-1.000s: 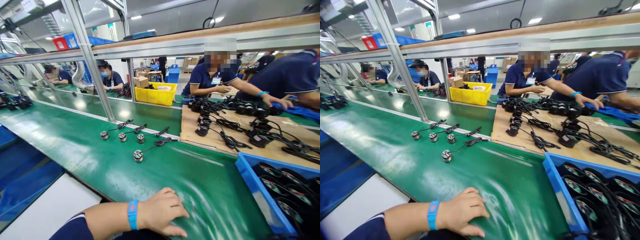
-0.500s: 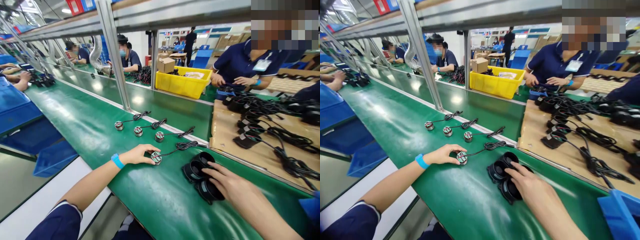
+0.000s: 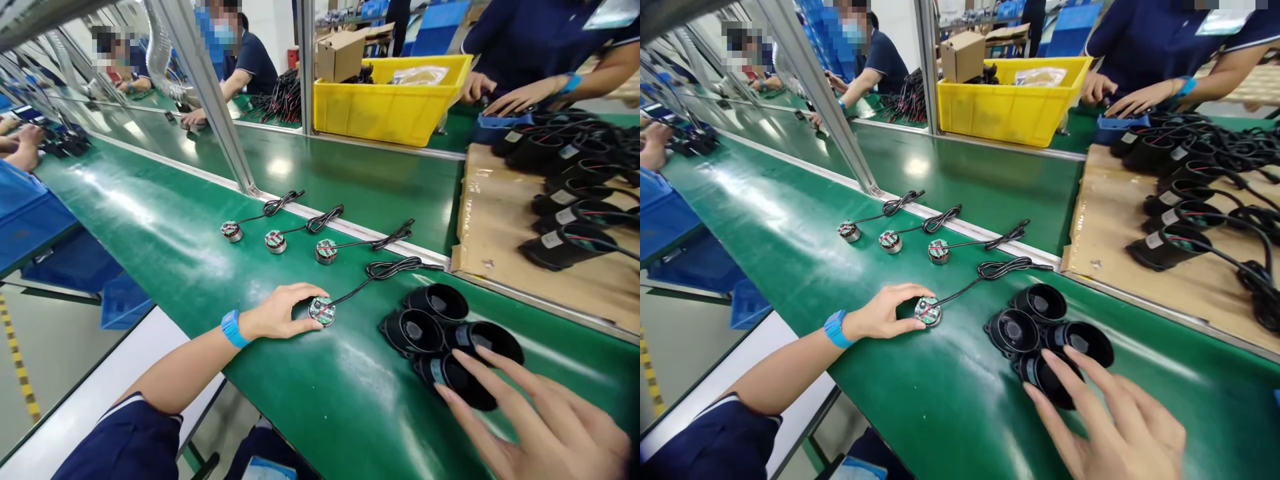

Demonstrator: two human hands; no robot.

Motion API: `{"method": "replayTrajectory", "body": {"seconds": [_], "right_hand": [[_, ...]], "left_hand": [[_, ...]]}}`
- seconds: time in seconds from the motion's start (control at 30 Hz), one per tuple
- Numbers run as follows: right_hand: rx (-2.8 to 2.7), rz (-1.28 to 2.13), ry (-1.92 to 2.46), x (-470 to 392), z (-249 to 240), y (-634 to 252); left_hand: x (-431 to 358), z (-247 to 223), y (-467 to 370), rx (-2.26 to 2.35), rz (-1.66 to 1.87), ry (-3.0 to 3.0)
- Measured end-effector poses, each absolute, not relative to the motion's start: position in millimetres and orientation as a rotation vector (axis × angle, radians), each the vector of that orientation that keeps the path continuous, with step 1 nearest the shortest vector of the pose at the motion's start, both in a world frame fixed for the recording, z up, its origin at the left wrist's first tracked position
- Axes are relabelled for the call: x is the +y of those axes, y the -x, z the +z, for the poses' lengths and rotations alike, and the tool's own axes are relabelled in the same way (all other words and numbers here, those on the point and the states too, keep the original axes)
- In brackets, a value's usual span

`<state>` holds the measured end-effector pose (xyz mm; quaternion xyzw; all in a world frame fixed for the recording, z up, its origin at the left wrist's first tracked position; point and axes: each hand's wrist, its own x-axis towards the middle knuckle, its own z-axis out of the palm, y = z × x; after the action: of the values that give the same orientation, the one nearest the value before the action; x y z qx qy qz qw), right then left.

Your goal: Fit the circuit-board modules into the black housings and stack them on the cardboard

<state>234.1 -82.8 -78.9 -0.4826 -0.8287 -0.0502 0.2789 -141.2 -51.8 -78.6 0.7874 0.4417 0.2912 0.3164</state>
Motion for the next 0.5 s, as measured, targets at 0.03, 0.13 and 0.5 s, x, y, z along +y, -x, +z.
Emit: {"method": "replayTrajectory", "body": {"seconds": [0.03, 0.13, 0.5], "right_hand": [[-2.254, -0.262, 1.297, -79.2, -75.0, -224.9], [-2.338, -0.493, 1.241, -69.4, -65.1, -200.5], [-2.383, -0.223, 0.968, -87.0, -50.8, -162.4]], "left_hand": [[-53.0, -80.0, 139.6, 1.164, 0.776, -2.091], [-56.3, -82.9, 135.0, 1.194, 0.785, -2.104], [-54.5, -83.3, 136.5, 1.151, 0.745, -1.949]]}}
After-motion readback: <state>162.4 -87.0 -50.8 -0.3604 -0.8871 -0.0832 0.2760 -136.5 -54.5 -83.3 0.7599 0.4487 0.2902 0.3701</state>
